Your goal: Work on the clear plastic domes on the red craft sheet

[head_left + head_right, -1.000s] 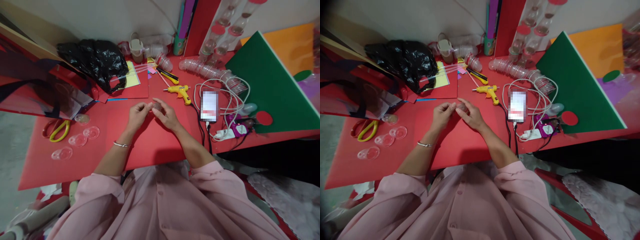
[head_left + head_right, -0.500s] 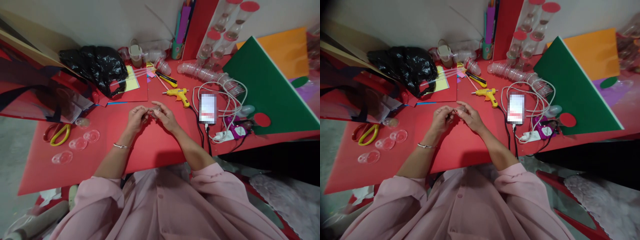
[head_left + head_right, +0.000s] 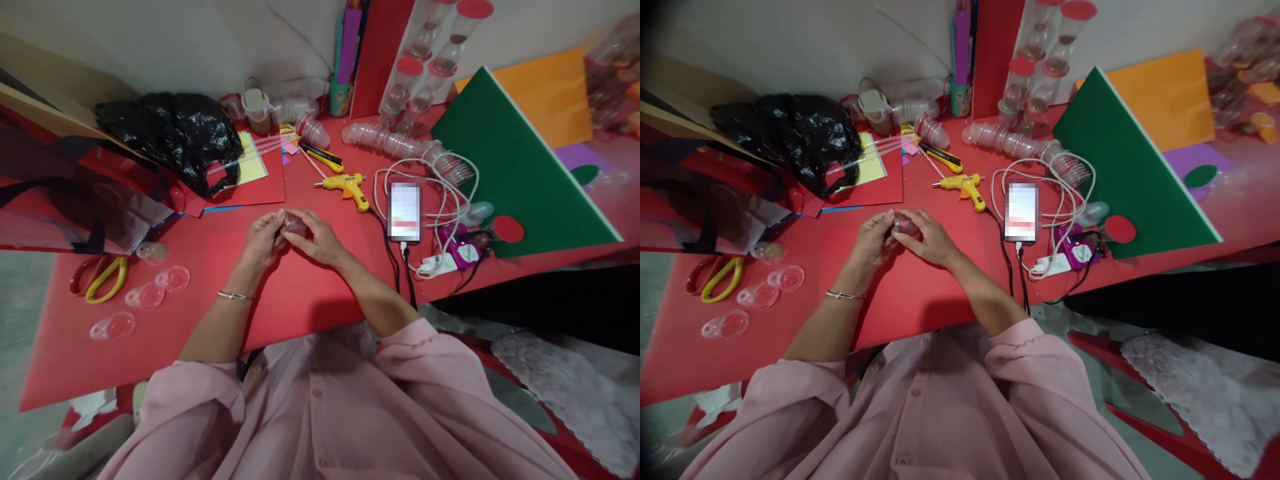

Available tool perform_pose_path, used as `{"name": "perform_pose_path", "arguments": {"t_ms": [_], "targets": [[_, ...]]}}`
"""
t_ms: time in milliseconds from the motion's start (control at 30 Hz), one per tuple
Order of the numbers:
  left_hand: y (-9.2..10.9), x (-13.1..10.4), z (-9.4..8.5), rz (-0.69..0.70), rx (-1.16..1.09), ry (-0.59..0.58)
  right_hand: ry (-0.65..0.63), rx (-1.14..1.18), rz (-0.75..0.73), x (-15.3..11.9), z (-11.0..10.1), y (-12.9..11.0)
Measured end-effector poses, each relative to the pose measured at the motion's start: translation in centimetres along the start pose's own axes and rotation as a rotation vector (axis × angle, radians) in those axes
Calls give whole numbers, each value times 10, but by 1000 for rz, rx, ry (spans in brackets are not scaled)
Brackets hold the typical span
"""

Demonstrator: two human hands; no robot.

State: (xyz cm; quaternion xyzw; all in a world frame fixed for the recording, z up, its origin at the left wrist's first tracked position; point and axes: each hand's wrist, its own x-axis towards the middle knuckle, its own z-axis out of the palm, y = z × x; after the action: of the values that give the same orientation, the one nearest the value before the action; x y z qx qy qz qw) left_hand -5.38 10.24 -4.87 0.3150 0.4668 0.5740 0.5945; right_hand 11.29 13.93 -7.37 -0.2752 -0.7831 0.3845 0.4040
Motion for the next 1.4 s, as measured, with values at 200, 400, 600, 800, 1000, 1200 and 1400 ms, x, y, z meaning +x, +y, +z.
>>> {"name": "perform_pose_path", "arguments": {"t_ms": [200, 400, 600, 800, 1000, 1200, 1400], "targets": [[0, -4, 5, 76, 33, 58, 124, -231, 119, -7, -12, -20], [2, -12, 10, 109, 91, 80, 366, -484, 359, -48, -65, -66], [-1, -10, 5, 152, 183, 30, 148, -464, 446, -31, -54, -68], [-2, -7, -7, 235, 237, 66, -202, -247, 225, 16, -18, -41], [-2, -1, -10, 190, 148, 78, -58, -65, 74, 9, -5, -6], [3, -1, -6, 155, 147, 61, 65, -136, 23, 6, 2, -5], [4, -3, -10, 178, 212, 24, 98, -135, -1, 7, 7, -5]]}}
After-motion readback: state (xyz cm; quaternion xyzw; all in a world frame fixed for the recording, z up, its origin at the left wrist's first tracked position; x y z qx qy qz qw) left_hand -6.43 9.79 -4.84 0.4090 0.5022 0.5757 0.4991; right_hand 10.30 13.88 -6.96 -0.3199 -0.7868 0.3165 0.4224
